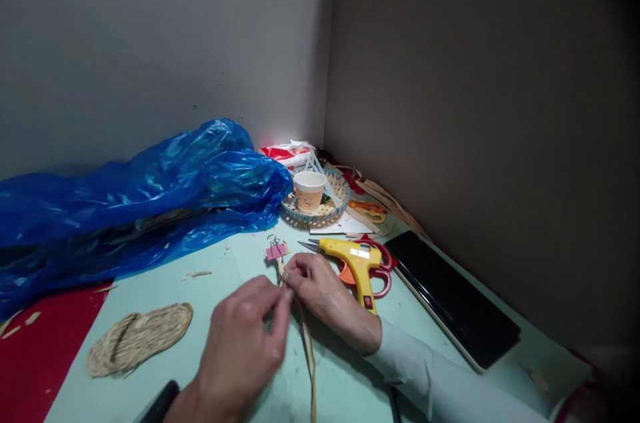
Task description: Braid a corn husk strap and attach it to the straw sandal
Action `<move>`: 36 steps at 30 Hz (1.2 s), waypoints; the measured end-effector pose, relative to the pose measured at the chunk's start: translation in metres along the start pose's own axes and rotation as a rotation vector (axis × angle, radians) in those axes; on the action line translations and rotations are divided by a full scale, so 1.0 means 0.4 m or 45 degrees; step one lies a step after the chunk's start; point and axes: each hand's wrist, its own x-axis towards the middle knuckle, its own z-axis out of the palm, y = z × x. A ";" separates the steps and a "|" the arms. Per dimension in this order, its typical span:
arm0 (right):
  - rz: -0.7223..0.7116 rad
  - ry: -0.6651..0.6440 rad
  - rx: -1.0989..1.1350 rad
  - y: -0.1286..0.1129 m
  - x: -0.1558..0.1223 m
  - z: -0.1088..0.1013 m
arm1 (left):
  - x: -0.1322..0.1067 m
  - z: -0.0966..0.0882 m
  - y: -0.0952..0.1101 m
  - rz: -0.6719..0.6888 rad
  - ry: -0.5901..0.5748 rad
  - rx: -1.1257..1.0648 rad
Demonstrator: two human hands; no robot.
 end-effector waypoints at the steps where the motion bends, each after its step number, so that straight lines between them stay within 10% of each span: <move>1: 0.007 -0.009 0.004 -0.002 -0.002 0.000 | 0.016 -0.015 -0.008 -0.075 0.025 -0.061; 9: -0.028 -0.031 -0.097 -0.008 -0.011 -0.002 | 0.079 0.018 -0.061 -0.465 -0.429 -0.749; 36: -0.771 -0.107 -1.550 -0.018 -0.105 0.063 | 0.059 0.028 -0.067 -0.419 -0.152 -0.743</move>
